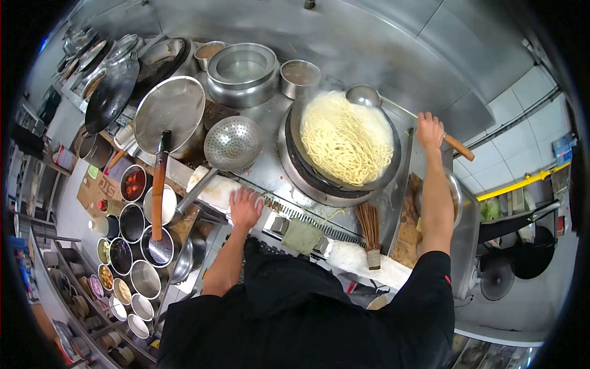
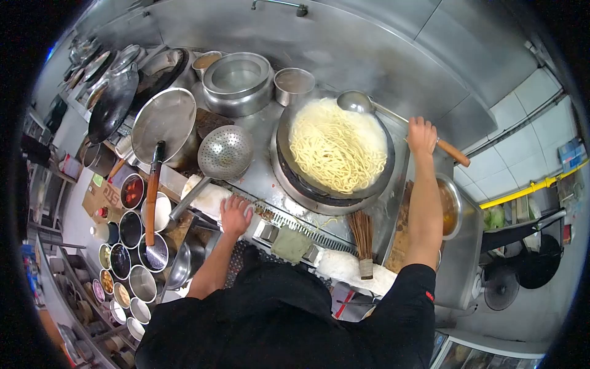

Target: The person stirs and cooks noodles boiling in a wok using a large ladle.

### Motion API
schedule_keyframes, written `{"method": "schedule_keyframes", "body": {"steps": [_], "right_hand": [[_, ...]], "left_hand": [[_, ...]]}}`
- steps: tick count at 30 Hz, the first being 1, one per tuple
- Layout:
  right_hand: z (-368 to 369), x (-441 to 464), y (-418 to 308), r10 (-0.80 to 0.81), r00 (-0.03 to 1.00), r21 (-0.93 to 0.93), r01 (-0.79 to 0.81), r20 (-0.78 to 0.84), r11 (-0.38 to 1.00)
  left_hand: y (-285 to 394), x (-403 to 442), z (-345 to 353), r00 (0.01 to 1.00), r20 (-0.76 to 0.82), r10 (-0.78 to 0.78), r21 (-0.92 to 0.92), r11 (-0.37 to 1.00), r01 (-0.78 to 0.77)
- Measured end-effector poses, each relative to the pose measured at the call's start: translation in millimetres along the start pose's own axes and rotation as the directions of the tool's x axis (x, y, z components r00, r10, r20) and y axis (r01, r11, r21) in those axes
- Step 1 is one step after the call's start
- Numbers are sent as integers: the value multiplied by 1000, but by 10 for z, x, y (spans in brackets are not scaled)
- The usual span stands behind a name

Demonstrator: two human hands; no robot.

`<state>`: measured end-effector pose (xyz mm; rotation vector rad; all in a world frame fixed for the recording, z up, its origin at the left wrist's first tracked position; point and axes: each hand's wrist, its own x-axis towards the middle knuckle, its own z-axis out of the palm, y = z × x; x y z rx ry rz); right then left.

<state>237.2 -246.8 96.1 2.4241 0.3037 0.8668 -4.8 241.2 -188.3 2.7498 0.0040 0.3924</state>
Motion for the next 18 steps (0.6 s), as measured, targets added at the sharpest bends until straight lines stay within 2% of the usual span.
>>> {"method": "schedule_keyframes", "body": {"steps": [1, 2, 3, 5, 6, 8, 12, 14, 18], "right_hand": [[47, -69, -13, 39, 997, 6, -40, 65, 999], [31, -101, -57, 92, 960, 20, -101, 265, 995], [24, -117, -109, 92, 959, 22, -101, 267, 995], [9, -173, -187, 182, 782, 87, -288, 596, 954], [-2, -204, -199, 184, 780, 85, -291, 598, 953], [-30, -280, -212, 70, 696, 150, -250, 714, 956], [-220, -302, -167, 17, 675, 222, -267, 738, 938], [-471, -211, -106, -22, 626, 242, -269, 779, 932], [-440, -57, 57, -47, 566, 232, -260, 823, 937]], "left_hand": [[4, -23, 13, 1000, -10, 10, 0, 1000, -10], [8, -35, 15, 1000, -8, 8, 1, 1000, -8], [6, -30, 16, 1000, -10, 7, -5, 1000, -7], [0, -17, 14, 1000, -8, 13, -9, 1000, -13], [5, -7, 12, 1000, -5, 9, 0, 1000, -9], [12, -25, 2, 1000, 1, 9, 8, 1000, -9], [32, 0, -22, 1000, 22, -7, 21, 1000, 7], [28, -1, -25, 999, 35, -11, 26, 1000, 10], [-8, -34, 13, 999, 32, 8, 16, 1000, -9]]}}
